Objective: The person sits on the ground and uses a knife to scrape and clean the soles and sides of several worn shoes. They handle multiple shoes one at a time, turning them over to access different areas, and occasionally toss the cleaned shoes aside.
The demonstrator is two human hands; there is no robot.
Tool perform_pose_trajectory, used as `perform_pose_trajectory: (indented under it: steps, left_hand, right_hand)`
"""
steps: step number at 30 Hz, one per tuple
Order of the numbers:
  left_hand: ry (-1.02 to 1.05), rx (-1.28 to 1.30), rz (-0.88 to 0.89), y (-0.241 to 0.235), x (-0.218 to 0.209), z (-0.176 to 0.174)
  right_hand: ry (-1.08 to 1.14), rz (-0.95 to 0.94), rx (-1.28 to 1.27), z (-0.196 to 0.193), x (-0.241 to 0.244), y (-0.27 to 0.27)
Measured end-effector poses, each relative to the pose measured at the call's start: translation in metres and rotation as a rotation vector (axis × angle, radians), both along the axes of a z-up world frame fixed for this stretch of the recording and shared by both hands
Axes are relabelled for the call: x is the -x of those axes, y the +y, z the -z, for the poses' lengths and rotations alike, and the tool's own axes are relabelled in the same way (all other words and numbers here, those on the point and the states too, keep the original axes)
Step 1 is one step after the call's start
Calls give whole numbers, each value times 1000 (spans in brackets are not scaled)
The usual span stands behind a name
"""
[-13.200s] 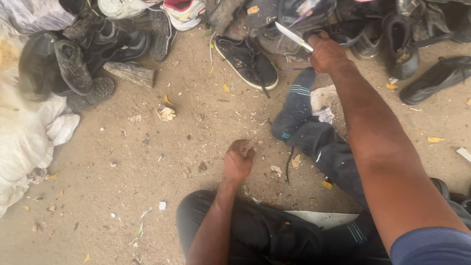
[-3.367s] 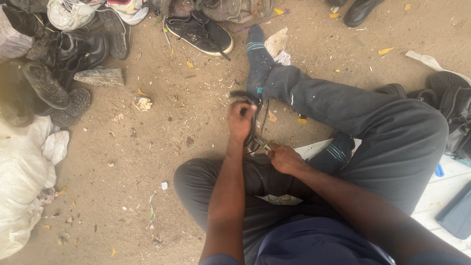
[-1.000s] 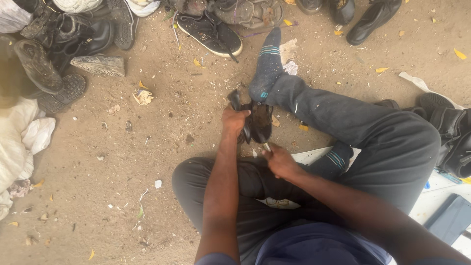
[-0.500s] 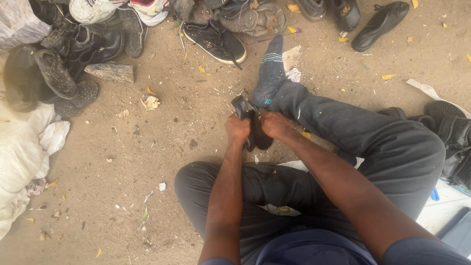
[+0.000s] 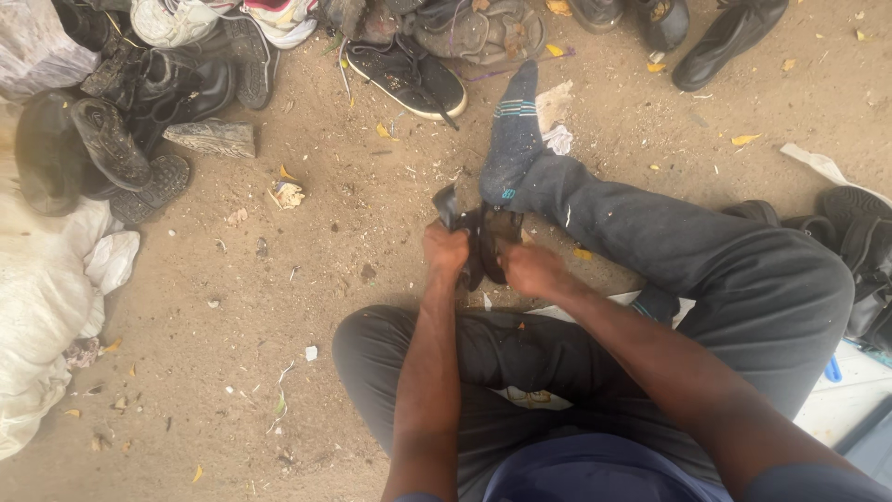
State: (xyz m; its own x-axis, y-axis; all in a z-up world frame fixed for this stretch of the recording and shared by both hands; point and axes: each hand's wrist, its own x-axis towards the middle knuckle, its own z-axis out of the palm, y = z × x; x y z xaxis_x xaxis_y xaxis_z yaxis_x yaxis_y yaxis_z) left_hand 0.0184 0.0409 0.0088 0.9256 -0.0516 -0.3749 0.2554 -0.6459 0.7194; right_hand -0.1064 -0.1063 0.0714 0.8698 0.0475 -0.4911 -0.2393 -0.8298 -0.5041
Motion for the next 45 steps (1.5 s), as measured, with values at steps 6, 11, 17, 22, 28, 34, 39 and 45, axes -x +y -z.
perform_pose_trajectory:
  steps: [6,11,17,22,28,34,39,45]
  left_hand:
    - [9,485,-176,28,19,-25]
    - [-41,562,-266,26,62,-52]
    - [-180,827,-471,99,110,-101]
    - [-321,746,-587,90,94,-110]
    - [-253,365,-32,17,42,-43]
    - [-241,151,161,-3,50,-51]
    - [-329,253,383,14,51,-82]
    - [-341,-98,298,0,58,-46]
  right_hand:
    - [74,73,-85,0,23,0]
    - [219,-11,-60,-35,-1,1]
    - [-22,-124,-221,-68,105,-44]
    - [216,205,-29,-52,74,-50]
    - [-17,188,-68,5,69,-39]
    - [-301,132,-275,51,81,-54]
    - [135,437,-502,23,55,-58]
    - [178,462,-613,-8,44,-60]
